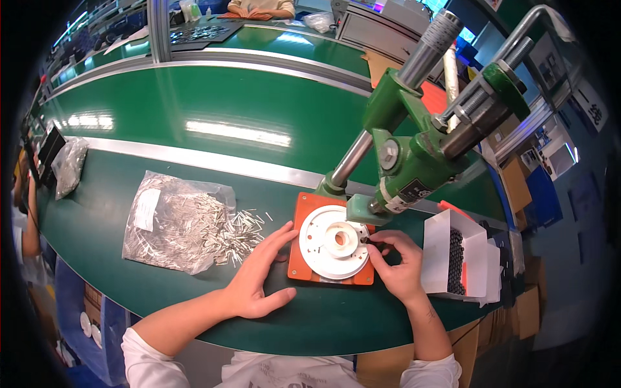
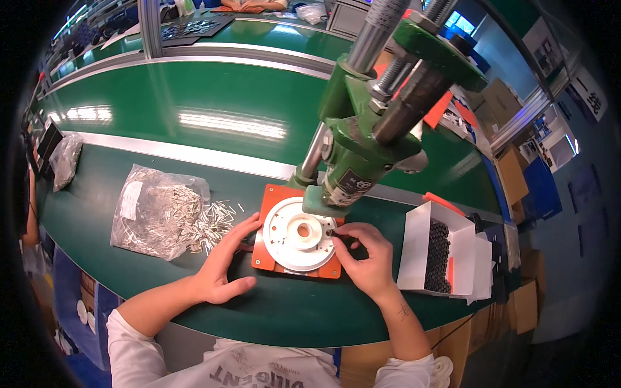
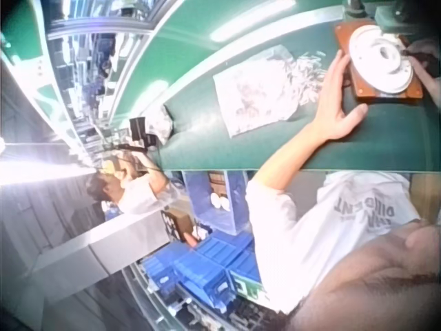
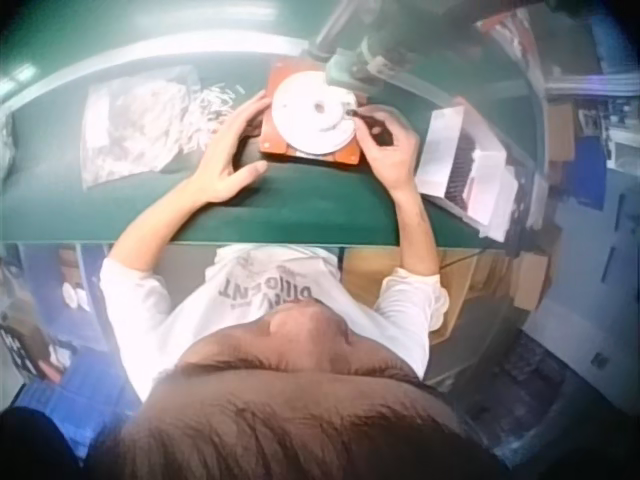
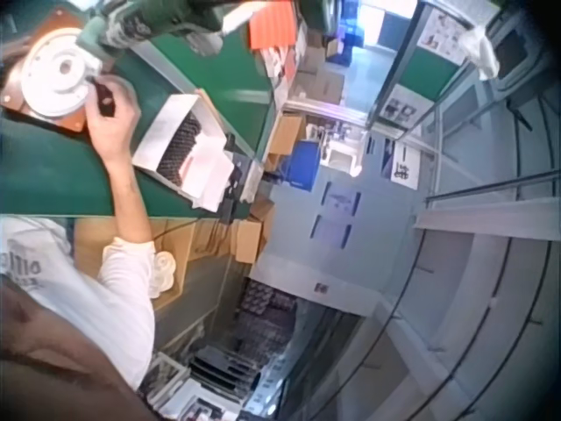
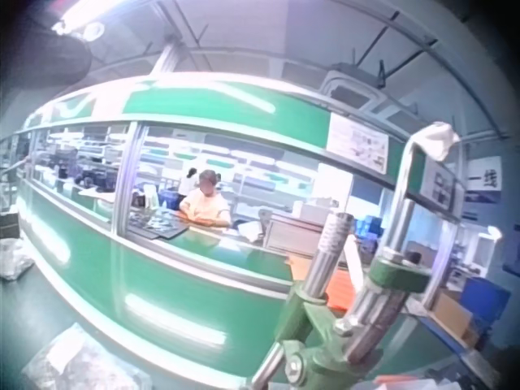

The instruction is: The person assembles components of a light fixture by hand, using a manual press machine to join the fixture base, plastic rings, metal clips, and other assembly parts.

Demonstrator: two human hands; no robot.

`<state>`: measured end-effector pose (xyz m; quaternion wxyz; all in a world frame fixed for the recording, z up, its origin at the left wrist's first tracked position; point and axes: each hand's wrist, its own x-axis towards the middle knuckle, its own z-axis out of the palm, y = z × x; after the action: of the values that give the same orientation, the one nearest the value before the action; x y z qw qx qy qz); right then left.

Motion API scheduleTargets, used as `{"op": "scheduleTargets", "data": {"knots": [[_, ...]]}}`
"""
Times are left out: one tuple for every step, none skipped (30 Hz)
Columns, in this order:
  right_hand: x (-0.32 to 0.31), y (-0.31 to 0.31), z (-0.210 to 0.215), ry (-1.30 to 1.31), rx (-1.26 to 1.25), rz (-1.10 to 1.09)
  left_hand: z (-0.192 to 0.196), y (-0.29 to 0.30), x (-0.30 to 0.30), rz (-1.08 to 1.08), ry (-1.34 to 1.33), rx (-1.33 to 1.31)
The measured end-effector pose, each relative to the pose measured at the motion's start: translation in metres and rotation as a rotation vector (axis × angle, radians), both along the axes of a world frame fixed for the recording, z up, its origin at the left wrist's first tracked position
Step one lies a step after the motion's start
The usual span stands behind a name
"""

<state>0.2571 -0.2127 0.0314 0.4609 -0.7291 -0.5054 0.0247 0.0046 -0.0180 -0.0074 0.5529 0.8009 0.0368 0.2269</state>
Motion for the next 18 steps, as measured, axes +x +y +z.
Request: {"op": "scheduleTargets", "data": {"knots": [[-0.001, 0.001, 0.003, -0.053, -0.004, 0.001, 0.0, 0.0, 0.0, 0.007, 0.002, -0.003], [-0.002, 0.002, 0.006, -0.05, -0.006, 0.008, -0.002, 0.0, 0.0, 0.007, -0.007, 0.004], [-0.002, 0.002, 0.009, -0.098, -0.035, 0.007, -0.003, 0.0, 0.0, 0.005, -0.016, 0.012], [-0.002, 0.002, 0.011, -0.146, -0.063, 0.006, -0.003, 0.0, 0.0, 0.011, -0.014, 0.009], [-0.001, 0.003, 0.012, -0.144, -0.065, 0.012, -0.003, 0.001, 0.0, 0.001, -0.014, 0.017], [0.002, 0.003, 0.014, -0.224, -0.066, 0.05, -0.002, 0.001, 0.0, -0.01, -0.013, 0.025], [0.004, 0.003, 0.016, -0.305, -0.066, 0.087, -0.002, 0.001, 0.0, -0.006, -0.011, 0.023], [0.006, 0.004, 0.019, -0.303, -0.067, 0.092, -0.003, 0.001, 0.001, -0.012, -0.021, 0.023], [0.007, 0.005, 0.023, -0.343, -0.091, 0.116, -0.003, 0.001, 0.001, -0.021, -0.029, 0.022], [0.007, 0.006, 0.027, -0.383, -0.116, 0.14, -0.002, 0.0, 0.001, -0.02, -0.027, 0.02], [0.006, 0.007, 0.031, -0.381, -0.117, 0.142, -0.001, 0.0, 0.0, -0.021, -0.024, 0.026], [0.005, 0.009, 0.034, -0.338, -0.158, 0.136, 0.0, 0.0, 0.0, -0.023, -0.021, 0.033], [0.004, 0.01, 0.037, -0.294, -0.198, 0.129, 0.0, 0.0, 0.0, -0.022, -0.02, 0.032], [0.003, 0.011, 0.041, -0.294, -0.199, 0.131, -0.001, 0.0, 0.0, -0.023, -0.02, 0.016], [0.003, 0.012, 0.044, -0.203, -0.236, 0.129, -0.002, 0.0, 0.0, -0.024, -0.021, -0.002], [0.002, 0.013, 0.046, -0.112, -0.274, 0.128, -0.002, 0.0, 0.0, -0.022, -0.02, -0.003], [0.003, 0.015, 0.049, -0.111, -0.275, 0.13, -0.003, 0.0, 0.0, -0.017, -0.027, -0.007], [0.003, 0.017, 0.052, -0.114, -0.329, 0.144, -0.003, 0.001, 0.0, -0.014, -0.035, -0.01]]}}
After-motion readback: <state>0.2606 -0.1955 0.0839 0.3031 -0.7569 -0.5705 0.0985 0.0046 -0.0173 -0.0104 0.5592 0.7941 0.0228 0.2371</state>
